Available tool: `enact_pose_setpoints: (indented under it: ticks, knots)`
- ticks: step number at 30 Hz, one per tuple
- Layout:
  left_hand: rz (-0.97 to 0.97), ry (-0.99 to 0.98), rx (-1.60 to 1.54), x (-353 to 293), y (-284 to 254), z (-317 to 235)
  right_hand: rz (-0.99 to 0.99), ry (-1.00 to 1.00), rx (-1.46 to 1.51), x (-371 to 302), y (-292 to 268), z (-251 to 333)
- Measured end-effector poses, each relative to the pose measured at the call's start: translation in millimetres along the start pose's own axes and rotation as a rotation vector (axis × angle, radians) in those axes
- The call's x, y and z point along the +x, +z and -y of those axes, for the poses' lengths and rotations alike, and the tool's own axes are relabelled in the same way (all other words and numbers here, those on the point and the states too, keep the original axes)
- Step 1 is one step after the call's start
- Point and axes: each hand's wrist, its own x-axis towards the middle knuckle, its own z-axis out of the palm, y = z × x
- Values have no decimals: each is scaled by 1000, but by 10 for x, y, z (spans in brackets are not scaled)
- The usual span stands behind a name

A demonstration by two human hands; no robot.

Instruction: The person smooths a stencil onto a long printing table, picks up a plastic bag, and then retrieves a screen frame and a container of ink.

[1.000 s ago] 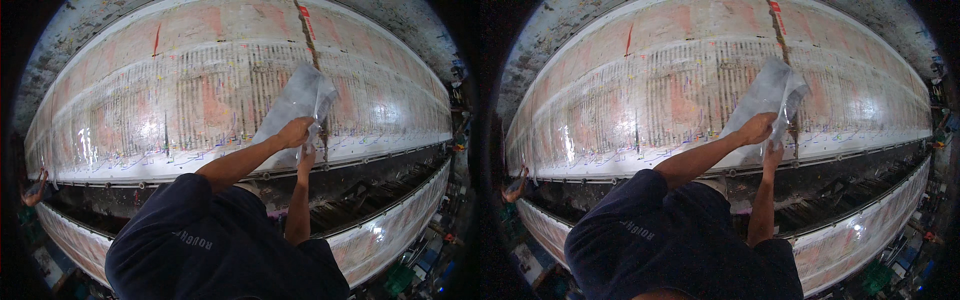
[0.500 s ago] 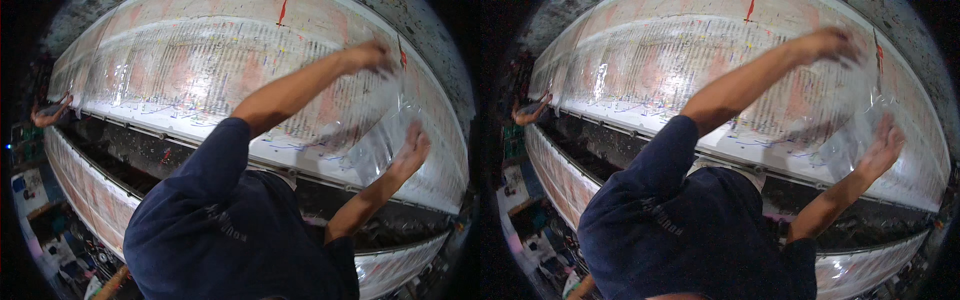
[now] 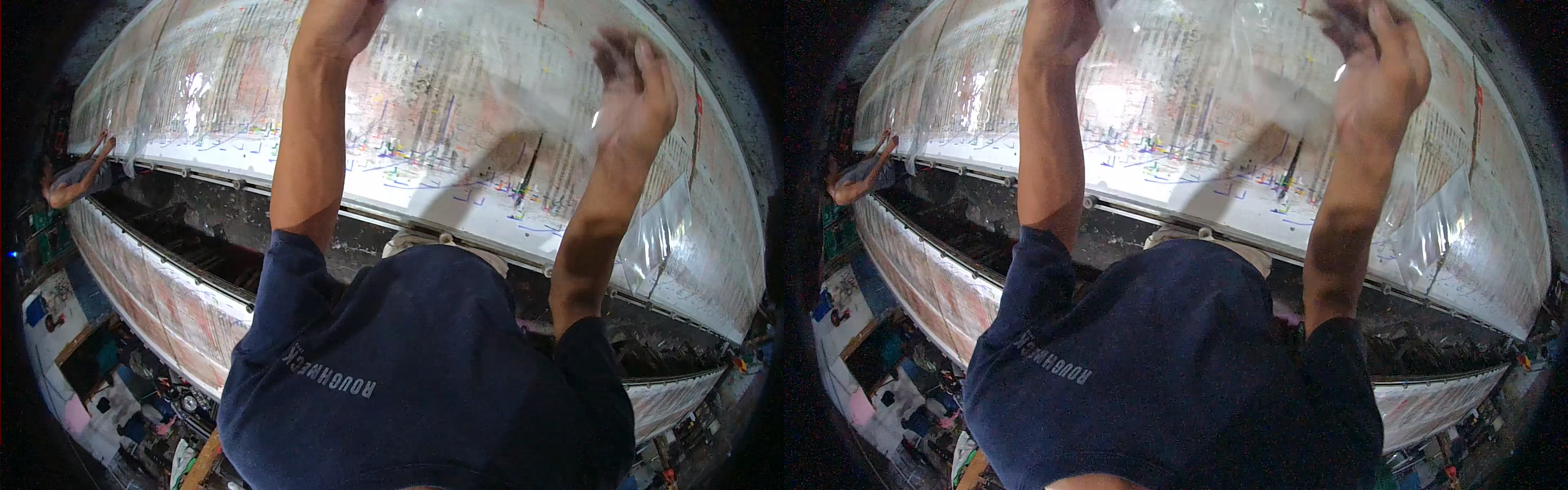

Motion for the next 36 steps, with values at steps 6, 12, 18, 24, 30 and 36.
enact_pose_setpoints:
  ticks: [6, 12, 18, 24, 30, 36]
  knots:
    - [-389, -258, 151, 596, -796, 182, 23, 370, -2, 1161, 498, -1070]
    - [-233, -134, 341, 856, -1254, 34, 177, 267, 104, 1252, 633, -1186]
    - [-297, -347, 597, -349, -1375, 842, 72, 510, -730, 107, 82, -1583]
    - [-35, -726, 1112, -1722, -1116, 2029, 83, 867, -1221, -1332, -1006, -2363]
    - [-136, -909, 1302, -2176, -865, 2170, 245, 868, -1459, -1647, -1418, -2442]
    - [-150, -868, 1315, -2337, -915, 2135, 519, 751, -1751, -1666, -1257, -2405]
